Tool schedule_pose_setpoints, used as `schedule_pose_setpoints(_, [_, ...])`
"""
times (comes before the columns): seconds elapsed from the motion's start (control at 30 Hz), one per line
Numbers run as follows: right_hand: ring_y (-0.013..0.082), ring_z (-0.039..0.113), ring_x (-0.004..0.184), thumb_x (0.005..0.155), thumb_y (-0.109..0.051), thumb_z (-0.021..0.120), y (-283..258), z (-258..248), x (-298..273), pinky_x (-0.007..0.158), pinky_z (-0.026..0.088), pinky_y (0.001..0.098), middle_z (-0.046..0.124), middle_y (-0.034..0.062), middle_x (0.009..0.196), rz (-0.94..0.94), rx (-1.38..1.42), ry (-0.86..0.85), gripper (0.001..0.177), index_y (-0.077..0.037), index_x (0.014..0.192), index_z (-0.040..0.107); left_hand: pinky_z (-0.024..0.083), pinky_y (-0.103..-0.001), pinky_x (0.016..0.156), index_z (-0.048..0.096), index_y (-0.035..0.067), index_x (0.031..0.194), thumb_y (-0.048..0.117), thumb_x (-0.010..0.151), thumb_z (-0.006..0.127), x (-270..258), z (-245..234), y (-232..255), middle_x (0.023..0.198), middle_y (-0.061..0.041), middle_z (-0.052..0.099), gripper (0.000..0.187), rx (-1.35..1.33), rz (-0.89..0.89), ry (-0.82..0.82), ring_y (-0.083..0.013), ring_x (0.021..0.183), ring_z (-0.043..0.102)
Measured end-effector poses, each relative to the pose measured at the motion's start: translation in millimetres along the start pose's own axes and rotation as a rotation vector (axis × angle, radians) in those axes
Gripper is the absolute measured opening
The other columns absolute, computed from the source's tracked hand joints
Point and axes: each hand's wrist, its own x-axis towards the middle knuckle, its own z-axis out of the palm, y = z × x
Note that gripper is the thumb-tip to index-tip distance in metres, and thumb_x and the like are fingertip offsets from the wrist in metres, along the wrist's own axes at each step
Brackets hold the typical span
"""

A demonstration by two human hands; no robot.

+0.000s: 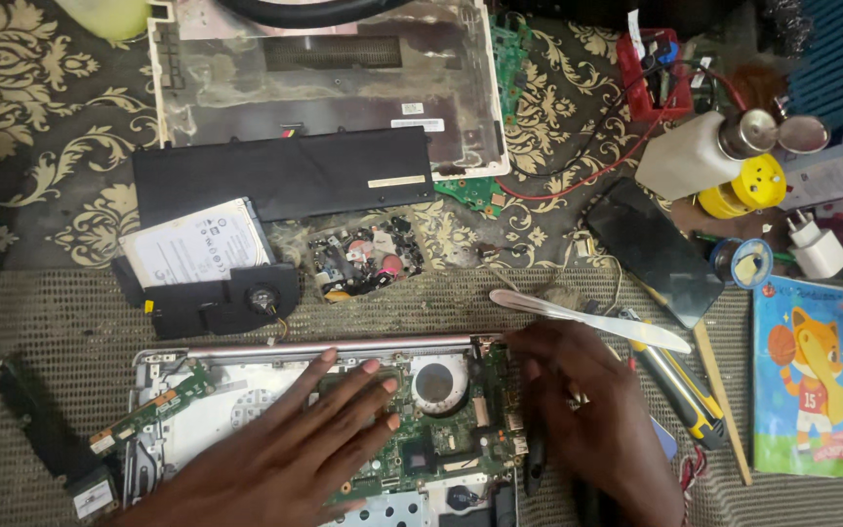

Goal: The person disassembles a laptop by removing screws and detaching the motherboard. They use a screwdriver to loosen screws and a plastic pry tool to separate components, placing removed parts on the table.

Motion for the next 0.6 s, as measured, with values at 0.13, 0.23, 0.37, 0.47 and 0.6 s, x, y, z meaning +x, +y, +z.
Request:
schedule_pose_setpoints(0.13, [0.0202,0.069,0.105,0.094,-0.01,0.062,0,-2,1,0.089,0.054,0.0322,0.073,0.0057,0.117,-0.104,-0.004,0.008,0.021,-0.012,0.112,0.074,0.019,-0.064,0.125,0.04,-0.002,0.151,0.042,0.103,0.042,0,1,3,0.162,-0.027,0.032,0.065,0.026,0.017,-0.014,-0.0448,0.152,0.027])
schedule_pose_setpoints(0.23, [0.0248,0.067,0.111,0.095,-0.009,0.06,-3,-3,0,0.099,0.052,0.0375,0.071,0.0084,0.118,-0.165,-0.025,-0.026,0.025,-0.011,0.116,0.074,0.017,-0.057,0.129,0.03,-0.002,0.156,0.048,0.103,0.041,3,-10,2,0.164,-0.024,0.028,0.074,0.072,0.015,0.009,-0.0395,0.154,0.024])
schedule_pose_setpoints(0.37, [0.022,0.068,0.1,0.094,-0.006,0.058,-9,-5,2,0.089,0.053,0.0346,0.074,0.0061,0.109,-0.189,0.019,0.051,0.02,-0.01,0.106,0.074,0.02,-0.052,0.128,0.038,-0.001,0.153,0.013,0.107,0.04,7,-17,-2,0.16,-0.02,0.04,0.048,-0.322,-0.057,0.073,-0.034,0.153,0.033])
schedule_pose_setpoints(0.47, [0.0199,0.067,0.092,0.096,-0.005,0.056,-5,-6,1,0.085,0.051,0.033,0.074,0.0032,0.1,-0.159,-0.002,0.115,0.02,-0.01,0.103,0.074,0.032,-0.051,0.123,0.05,-0.003,0.145,0.005,0.095,0.064,13,-13,-4,0.151,-0.021,0.053,0.052,-0.575,-0.12,0.167,-0.0338,0.142,0.049])
schedule_pose_setpoints(0.6, [0.021,0.066,0.086,0.1,-0.007,0.054,-6,-9,-1,0.082,0.05,0.0337,0.072,0.0053,0.094,-0.2,-0.001,0.17,0.018,-0.006,0.104,0.072,0.061,-0.039,0.106,0.056,-0.001,0.136,0.02,0.103,0.055,17,-6,-7,0.135,-0.023,0.065,0.039,-0.741,-0.211,0.23,-0.0355,0.125,0.067])
